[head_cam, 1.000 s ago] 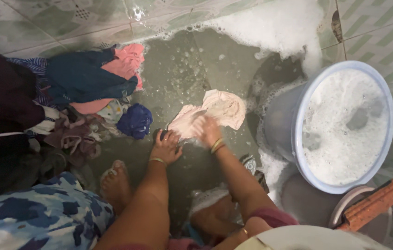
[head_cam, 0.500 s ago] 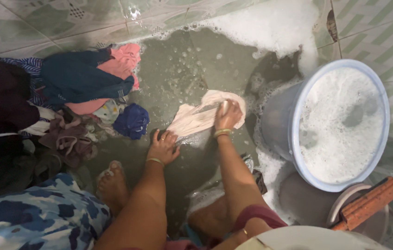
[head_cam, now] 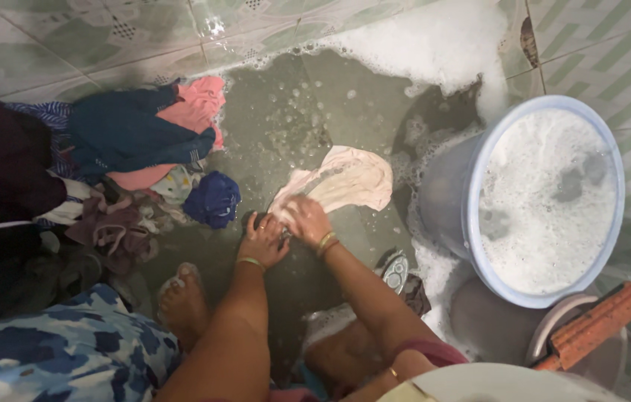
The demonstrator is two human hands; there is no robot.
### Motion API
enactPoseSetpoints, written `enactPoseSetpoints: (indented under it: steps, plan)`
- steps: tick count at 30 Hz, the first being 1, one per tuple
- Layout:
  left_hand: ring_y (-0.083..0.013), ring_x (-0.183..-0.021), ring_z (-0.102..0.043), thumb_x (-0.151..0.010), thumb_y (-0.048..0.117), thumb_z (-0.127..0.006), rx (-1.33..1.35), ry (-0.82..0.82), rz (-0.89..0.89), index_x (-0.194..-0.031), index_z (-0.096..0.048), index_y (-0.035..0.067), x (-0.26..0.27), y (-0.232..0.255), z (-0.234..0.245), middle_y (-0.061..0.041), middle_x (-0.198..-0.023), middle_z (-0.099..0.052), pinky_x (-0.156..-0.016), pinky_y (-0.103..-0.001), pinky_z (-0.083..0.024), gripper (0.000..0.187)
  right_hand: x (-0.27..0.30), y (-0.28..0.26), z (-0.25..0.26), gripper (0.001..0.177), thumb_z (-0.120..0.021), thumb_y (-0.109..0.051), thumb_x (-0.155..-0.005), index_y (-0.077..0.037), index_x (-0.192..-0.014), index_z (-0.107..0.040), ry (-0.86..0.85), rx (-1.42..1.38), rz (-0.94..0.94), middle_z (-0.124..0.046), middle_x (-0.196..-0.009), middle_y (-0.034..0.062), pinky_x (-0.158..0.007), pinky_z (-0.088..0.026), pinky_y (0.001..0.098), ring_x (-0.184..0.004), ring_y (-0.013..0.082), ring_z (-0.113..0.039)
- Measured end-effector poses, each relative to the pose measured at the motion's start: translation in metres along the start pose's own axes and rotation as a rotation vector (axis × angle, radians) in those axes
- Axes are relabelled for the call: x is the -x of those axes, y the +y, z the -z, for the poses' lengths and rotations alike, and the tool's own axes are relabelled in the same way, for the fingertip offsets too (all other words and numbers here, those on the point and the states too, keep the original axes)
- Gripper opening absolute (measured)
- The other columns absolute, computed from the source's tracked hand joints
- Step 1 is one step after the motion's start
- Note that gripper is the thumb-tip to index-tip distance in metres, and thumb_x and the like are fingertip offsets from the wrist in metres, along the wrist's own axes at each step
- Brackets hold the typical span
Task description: The person sits on a tiled floor and hand-washes clothes using a bar of soap and soapy water. They scrub a light-colored garment and then a dark garment, repeatedly rubbing and rinsing them in the water.
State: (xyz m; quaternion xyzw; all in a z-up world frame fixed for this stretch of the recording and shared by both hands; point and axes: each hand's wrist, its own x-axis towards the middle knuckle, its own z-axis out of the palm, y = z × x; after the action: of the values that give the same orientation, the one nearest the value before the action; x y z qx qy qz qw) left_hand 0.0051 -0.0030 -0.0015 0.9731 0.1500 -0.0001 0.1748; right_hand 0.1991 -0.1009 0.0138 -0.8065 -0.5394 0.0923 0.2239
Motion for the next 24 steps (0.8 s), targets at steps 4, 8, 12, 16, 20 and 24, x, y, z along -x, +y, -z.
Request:
enactPoseSetpoints:
  steps: [4,8,12,16,20,24]
  plan:
    - [-0.0206,-0.137,-0.047,-0.092,0.049,-0.054,0.036,0.039,0.012,-0.137,-0.060,0.013,0.002,-0.001,-0.002,-0.007,-0.136,-0.060,-0.122,-0.058,-0.017,0.058,-0.006,0.048,0.014,0.042,-0.076,-0.018,-0.086,0.000,-0.122,-0.065,0.342,0.099,-0.349,-0.057,-0.129,0.0189,-0.106,-0.045,0.0485,-0.119,0.0385,-0.054]
    - [-0.0214,-0.136,-0.047,-0.090,0.049,-0.055,0.065,0.074,0.001,-0.135,-0.061,0.012,0.001,0.001,0.005,-0.007,-0.134,-0.060,-0.121,-0.057,-0.018,0.058,-0.016,0.042,-0.014,0.031,-0.072,-0.022,-0.096,-0.011,-0.125,-0.066,0.305,0.130,-0.328,-0.060,-0.135,0.0077,-0.112,-0.048,0.0447,-0.128,0.0296,-0.058]
    - [-0.0224,-0.136,-0.047,-0.089,0.049,-0.057,0.056,0.036,-0.007,-0.129,-0.061,0.012,0.001,-0.002,0.005,-0.007,-0.135,-0.060,-0.120,-0.059,-0.018,0.055,0.010,0.015,0.010,0.046,-0.079,-0.031,-0.067,-0.014,-0.109,-0.072,-0.176,0.106,0.090,-0.062,-0.128,0.0216,-0.097,-0.041,0.0540,-0.115,0.0399,-0.057]
    - [-0.0216,-0.137,-0.047,-0.091,0.047,-0.057,0.058,0.085,-0.003,-0.133,-0.060,0.011,0.002,-0.001,-0.001,-0.007,-0.136,-0.059,-0.122,-0.058,-0.018,0.055,-0.017,0.074,0.068,0.037,-0.069,-0.028,-0.097,-0.006,-0.125,-0.065,0.446,0.412,-0.632,-0.066,-0.122,0.0212,-0.105,-0.042,0.0489,-0.117,0.0391,-0.059]
    - [-0.0230,-0.137,-0.047,-0.090,0.046,-0.057,0.050,0.154,-0.012,-0.133,-0.059,0.013,0.004,-0.001,-0.004,-0.008,-0.138,-0.058,-0.121,-0.058,-0.018,0.054,0.010,0.022,0.012,0.033,-0.059,-0.030,-0.103,-0.008,-0.126,-0.065,0.146,-0.280,-0.451,-0.069,-0.123,0.0155,-0.109,-0.047,0.0444,-0.120,0.0308,-0.063]
    - [-0.0239,-0.139,-0.046,-0.091,0.047,-0.057,0.049,0.158,-0.025,-0.137,-0.057,0.013,0.004,-0.004,-0.011,-0.008,-0.138,-0.057,-0.122,-0.058,-0.018,0.056,0.016,0.035,0.024,0.056,-0.073,-0.043,-0.072,-0.004,-0.111,-0.064,-0.058,0.292,0.042,-0.067,-0.117,0.0233,-0.093,-0.048,0.0477,-0.112,0.0402,-0.059]
